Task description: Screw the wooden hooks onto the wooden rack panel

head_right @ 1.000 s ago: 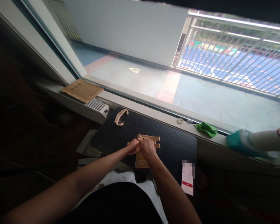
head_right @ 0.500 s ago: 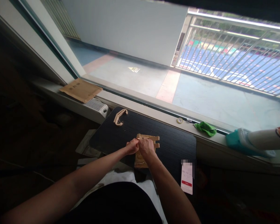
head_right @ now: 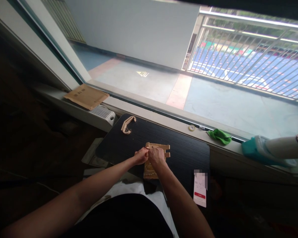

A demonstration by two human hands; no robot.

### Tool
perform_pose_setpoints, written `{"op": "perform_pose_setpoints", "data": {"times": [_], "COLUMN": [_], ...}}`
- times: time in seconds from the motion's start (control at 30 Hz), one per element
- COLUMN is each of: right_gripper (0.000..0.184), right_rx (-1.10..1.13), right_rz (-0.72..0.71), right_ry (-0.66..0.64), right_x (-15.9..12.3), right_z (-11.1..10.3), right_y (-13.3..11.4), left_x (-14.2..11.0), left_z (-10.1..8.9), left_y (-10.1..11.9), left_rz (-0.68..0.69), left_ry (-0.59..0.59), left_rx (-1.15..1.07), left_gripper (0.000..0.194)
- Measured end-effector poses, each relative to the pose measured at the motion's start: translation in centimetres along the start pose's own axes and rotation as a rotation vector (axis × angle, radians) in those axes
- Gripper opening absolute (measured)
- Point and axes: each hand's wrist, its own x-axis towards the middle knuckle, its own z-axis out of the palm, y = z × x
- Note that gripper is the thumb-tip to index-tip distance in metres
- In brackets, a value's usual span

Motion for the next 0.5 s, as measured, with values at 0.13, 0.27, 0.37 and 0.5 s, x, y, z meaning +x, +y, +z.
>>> {"op": "perform_pose_setpoints", "data": {"times": [0.13, 0.27, 0.37, 0.5], "right_gripper": [0.029, 0.025, 0.025, 0.027], "right_rx": [0.007, 0.006, -0.011, -0.045], "right_rz": [0.027, 0.019, -0.028, -0.067], "right_ry": [0.002, 0.008, 0.028, 0.037], "right_x": [0.0, 0.0, 0.0, 0.1], "right_z": [0.0, -0.3, -0.8, -1.2], "right_y": [0.8, 1.3, 1.3, 0.9], "left_x": [-0.1, -0.1, -0.1, 0.0], "left_z": [-0.2, -0.2, -0.1, 0.1], "left_y": [0.0, -0.1, -0.2, -0.3], "left_rz": [0.032, 0.042, 0.056, 0.067], "left_ry": [0.018, 0.030, 0.043, 0.048], "left_rx": [-0.044, -0.077, -0.090, -0.050], "left_gripper": [0.022, 0.024, 0.023, 0.020]}}
